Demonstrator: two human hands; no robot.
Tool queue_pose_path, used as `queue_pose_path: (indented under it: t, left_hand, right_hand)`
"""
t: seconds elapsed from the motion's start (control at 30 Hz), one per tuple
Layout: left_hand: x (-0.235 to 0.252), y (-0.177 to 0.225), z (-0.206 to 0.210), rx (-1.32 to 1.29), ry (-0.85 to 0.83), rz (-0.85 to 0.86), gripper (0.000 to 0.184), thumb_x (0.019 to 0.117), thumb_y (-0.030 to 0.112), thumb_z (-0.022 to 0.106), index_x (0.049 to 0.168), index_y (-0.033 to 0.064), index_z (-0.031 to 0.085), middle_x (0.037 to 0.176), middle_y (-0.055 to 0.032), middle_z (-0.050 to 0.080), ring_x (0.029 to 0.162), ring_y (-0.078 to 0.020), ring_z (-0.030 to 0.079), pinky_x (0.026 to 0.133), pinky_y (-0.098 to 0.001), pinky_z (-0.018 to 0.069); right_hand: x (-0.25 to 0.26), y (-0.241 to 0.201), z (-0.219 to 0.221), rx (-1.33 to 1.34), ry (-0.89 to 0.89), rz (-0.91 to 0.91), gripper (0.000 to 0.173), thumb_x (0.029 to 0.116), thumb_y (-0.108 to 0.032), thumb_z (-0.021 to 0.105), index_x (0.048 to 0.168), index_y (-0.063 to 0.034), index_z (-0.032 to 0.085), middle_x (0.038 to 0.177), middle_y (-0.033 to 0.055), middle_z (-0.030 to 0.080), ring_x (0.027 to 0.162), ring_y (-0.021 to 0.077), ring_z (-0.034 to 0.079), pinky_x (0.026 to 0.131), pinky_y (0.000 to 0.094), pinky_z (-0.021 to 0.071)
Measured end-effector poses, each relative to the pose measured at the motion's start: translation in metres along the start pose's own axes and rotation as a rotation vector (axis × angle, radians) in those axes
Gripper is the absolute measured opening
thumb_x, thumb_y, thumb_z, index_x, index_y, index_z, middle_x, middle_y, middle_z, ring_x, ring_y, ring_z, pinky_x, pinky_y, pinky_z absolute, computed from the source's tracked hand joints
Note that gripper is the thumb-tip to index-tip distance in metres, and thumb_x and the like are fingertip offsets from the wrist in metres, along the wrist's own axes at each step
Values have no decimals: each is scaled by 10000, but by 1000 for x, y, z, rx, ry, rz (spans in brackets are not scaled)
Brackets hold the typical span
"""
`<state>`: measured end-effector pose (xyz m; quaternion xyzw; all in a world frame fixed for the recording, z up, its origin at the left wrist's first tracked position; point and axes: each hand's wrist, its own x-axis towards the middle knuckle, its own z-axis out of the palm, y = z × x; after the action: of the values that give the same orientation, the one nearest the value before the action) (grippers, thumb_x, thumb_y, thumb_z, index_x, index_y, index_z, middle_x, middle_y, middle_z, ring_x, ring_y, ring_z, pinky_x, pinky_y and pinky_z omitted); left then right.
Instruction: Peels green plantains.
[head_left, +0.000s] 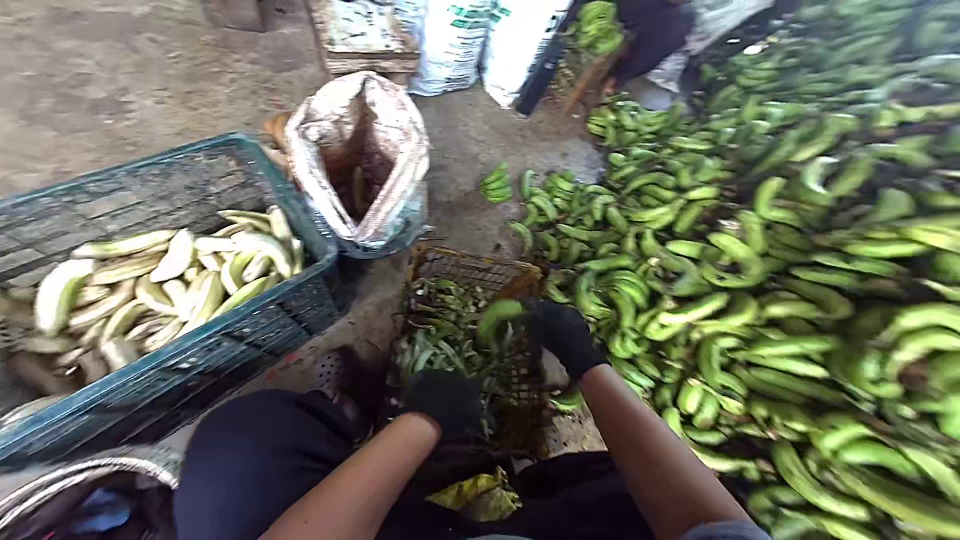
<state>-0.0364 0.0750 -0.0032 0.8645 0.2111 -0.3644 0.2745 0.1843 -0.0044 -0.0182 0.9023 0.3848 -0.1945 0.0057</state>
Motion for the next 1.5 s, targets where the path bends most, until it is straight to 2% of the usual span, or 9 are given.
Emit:
queue_pose_path:
  t: [0.13, 0.27, 0.37, 0.5, 0.67, 1.0, 1.17, 1.33, 1.5]
  left_hand:
    - [8, -15, 3, -27, 153, 21, 585, 976, 605, 545, 1281, 114, 636, 1224, -191, 681, 1179, -417, 638, 942, -684, 490]
    - [6, -22, -12, -128, 265, 90, 607, 977, 610, 567, 1349, 131, 601, 1236, -174, 680, 1171, -390, 647, 961, -661, 497]
    - [7, -31, -9, -248, 359, 253, 559, 980, 599, 579, 1346, 178, 614, 1158, -138, 699, 1081, -333, 674, 944, -621, 514]
    - [3, -39, -1, -302, 554, 459, 657, 993, 643, 491, 1484, 210, 546, 1305, -92, 669, 1180, -262, 651, 1024, -549, 507]
    - [-6, -18, 2, -331, 695, 541, 709, 973, 660, 463, 1435, 137, 593, 1309, -118, 672, 1213, -264, 636, 1048, -519, 490]
    - [-2, 13, -3, -191, 762, 667, 772, 965, 730, 408, 1349, 106, 649, 1202, -160, 703, 1123, -329, 675, 963, -564, 529]
    - [7, -11, -13, -360, 592, 393, 625, 1034, 583, 414, 1429, 129, 586, 1280, -164, 672, 1179, -335, 648, 1018, -595, 487]
    - [-3, -20, -14, -435, 408, 274, 601, 1014, 666, 413, 1424, 242, 527, 1030, -79, 676, 874, -254, 657, 792, -531, 538]
    - [-28, 10, -8, -458, 552, 477, 706, 968, 718, 437, 1488, 251, 532, 1285, -37, 675, 1117, -189, 662, 971, -490, 537]
  right_hand:
    - [-63, 40, -49, 805, 381, -62, 374, 1013, -281, 612, 1353, -124, 606, 1109, 66, 700, 935, 157, 669, 852, 396, 564]
    - [-101, 34, -77, 956, 510, -277, 740, 931, -329, 689, 1578, -230, 342, 1494, 34, 519, 1252, 163, 592, 987, 414, 552]
    - [-94, 7, -64, 1003, 590, -266, 578, 963, -340, 694, 1484, -245, 463, 1211, 68, 671, 910, 188, 685, 708, 420, 602]
    - [-63, 5, -36, 1478, 414, -183, 592, 984, -453, 559, 1518, -278, 375, 1122, 52, 677, 875, 185, 667, 682, 382, 570]
    - [-63, -2, -16, 1942, 324, -11, 361, 1049, -498, 415, 1216, -228, 587, 782, -28, 591, 538, 67, 524, 459, 230, 464]
    - [-70, -4, 17, 2070, 220, 13, 325, 1074, -381, 421, 1230, -157, 599, 759, 13, 613, 565, 93, 583, 508, 262, 533]
    - [-81, -2, 10, 2000, 226, 15, 361, 1077, -386, 413, 1260, -129, 588, 809, 47, 631, 558, 116, 578, 474, 257, 510]
    - [-85, 17, -2, 1797, 333, -89, 411, 1061, -434, 403, 1381, -220, 547, 884, 32, 647, 617, 119, 606, 540, 288, 550]
    - [-86, 12, -7, 1758, 340, -187, 404, 1066, -452, 384, 1353, -230, 560, 860, -9, 640, 658, 85, 611, 578, 273, 559]
